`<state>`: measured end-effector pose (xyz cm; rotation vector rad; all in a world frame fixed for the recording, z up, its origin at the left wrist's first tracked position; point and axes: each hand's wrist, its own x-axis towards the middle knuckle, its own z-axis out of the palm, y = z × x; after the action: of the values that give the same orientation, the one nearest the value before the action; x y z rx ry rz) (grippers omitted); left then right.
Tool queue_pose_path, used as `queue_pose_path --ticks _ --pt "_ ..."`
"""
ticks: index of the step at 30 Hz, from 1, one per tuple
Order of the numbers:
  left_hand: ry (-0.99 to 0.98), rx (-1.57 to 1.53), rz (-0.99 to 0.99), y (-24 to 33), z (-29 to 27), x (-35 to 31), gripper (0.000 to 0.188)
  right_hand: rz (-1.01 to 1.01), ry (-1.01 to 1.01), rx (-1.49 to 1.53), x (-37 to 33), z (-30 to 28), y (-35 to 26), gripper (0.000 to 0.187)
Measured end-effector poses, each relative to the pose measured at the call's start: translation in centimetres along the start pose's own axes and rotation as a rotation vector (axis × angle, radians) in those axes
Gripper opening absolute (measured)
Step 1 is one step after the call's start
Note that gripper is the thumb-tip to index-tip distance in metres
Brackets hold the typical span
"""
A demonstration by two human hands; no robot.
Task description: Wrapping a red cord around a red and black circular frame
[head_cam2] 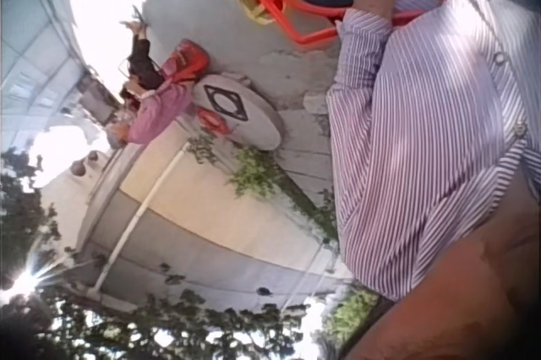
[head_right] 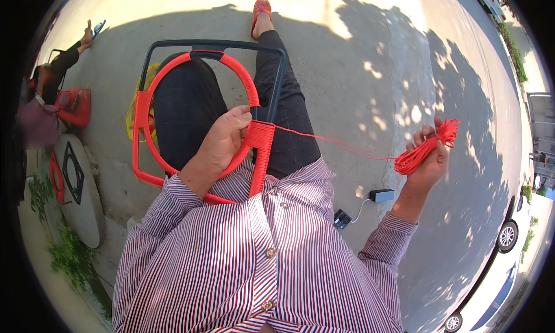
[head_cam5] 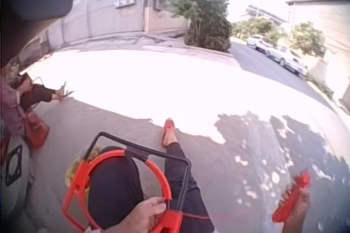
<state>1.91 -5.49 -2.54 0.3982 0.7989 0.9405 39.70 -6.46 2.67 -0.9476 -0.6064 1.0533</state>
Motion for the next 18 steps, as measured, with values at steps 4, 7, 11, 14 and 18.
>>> queue_pose_path --ticks 4,7,11,14,18 --pt "0.01 -0.069 0.015 0.0 0.5 -0.2 0.032 0.276 -0.962 -0.708 -4.5 6.4 6.3 0.029" --pt "0.072 -0.056 0.021 0.0 0.4 -0.2 0.034 0.034 -1.265 -1.053 -5.8 10.9 11.4 0.033" --pt "0.141 0.011 -0.117 -0.5 0.5 0.2 0.028 0.225 -0.973 -0.942 -5.1 13.2 12.6 0.04" --pt "0.236 0.009 -0.025 -0.8 0.0 0.4 0.019 0.082 -0.785 -0.791 -3.8 12.2 14.1 0.042" --pt "0.41 0.224 0.38 -0.7 -0.8 0.2 0.014 0.145 -0.569 -0.673 -3.2 13.2 13.1 0.045"
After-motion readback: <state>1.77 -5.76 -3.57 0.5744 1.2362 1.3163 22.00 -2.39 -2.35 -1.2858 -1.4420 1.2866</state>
